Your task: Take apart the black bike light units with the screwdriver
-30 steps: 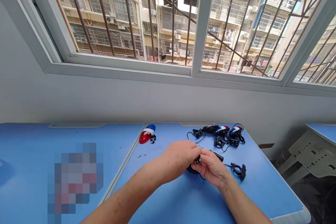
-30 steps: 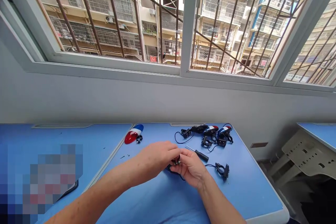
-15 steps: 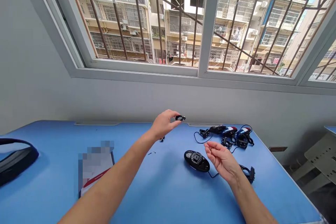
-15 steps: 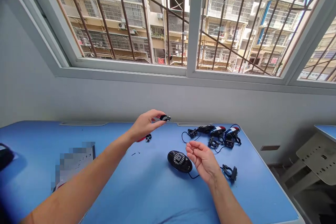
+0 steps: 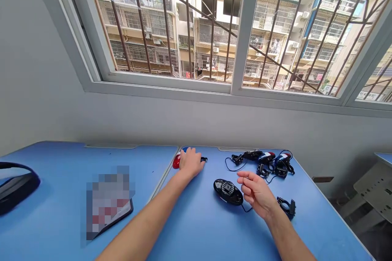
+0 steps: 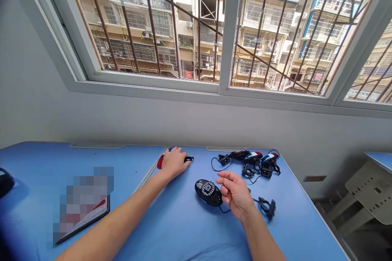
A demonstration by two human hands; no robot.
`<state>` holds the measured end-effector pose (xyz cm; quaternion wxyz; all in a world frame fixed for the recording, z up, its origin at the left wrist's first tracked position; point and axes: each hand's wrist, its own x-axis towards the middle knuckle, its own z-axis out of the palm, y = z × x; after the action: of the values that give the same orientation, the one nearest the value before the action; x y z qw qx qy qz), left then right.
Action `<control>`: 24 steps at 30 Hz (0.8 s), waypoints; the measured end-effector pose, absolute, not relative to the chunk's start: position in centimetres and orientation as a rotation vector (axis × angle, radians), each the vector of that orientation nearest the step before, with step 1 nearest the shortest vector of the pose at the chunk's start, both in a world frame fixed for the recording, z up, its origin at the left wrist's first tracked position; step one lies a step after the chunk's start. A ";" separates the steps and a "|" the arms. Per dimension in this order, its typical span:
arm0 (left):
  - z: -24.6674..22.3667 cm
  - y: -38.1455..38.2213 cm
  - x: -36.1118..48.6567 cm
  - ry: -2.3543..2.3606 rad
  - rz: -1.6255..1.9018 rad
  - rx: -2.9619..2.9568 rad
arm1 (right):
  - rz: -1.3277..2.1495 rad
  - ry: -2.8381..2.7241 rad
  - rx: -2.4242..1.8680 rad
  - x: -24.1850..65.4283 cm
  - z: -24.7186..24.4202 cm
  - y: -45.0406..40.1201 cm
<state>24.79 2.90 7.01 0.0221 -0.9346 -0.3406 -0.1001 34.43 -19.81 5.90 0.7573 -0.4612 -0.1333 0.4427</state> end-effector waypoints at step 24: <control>6.1 -8.6 25.5 -0.047 -0.933 -3.139 | 0.968 -0.201 -0.746 35.0 5.0 -19.3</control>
<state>25.52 -8.63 6.08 -0.0666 -0.9564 -0.0143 -0.2841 35.02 -19.27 5.00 0.8144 -0.3495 -0.0942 0.4536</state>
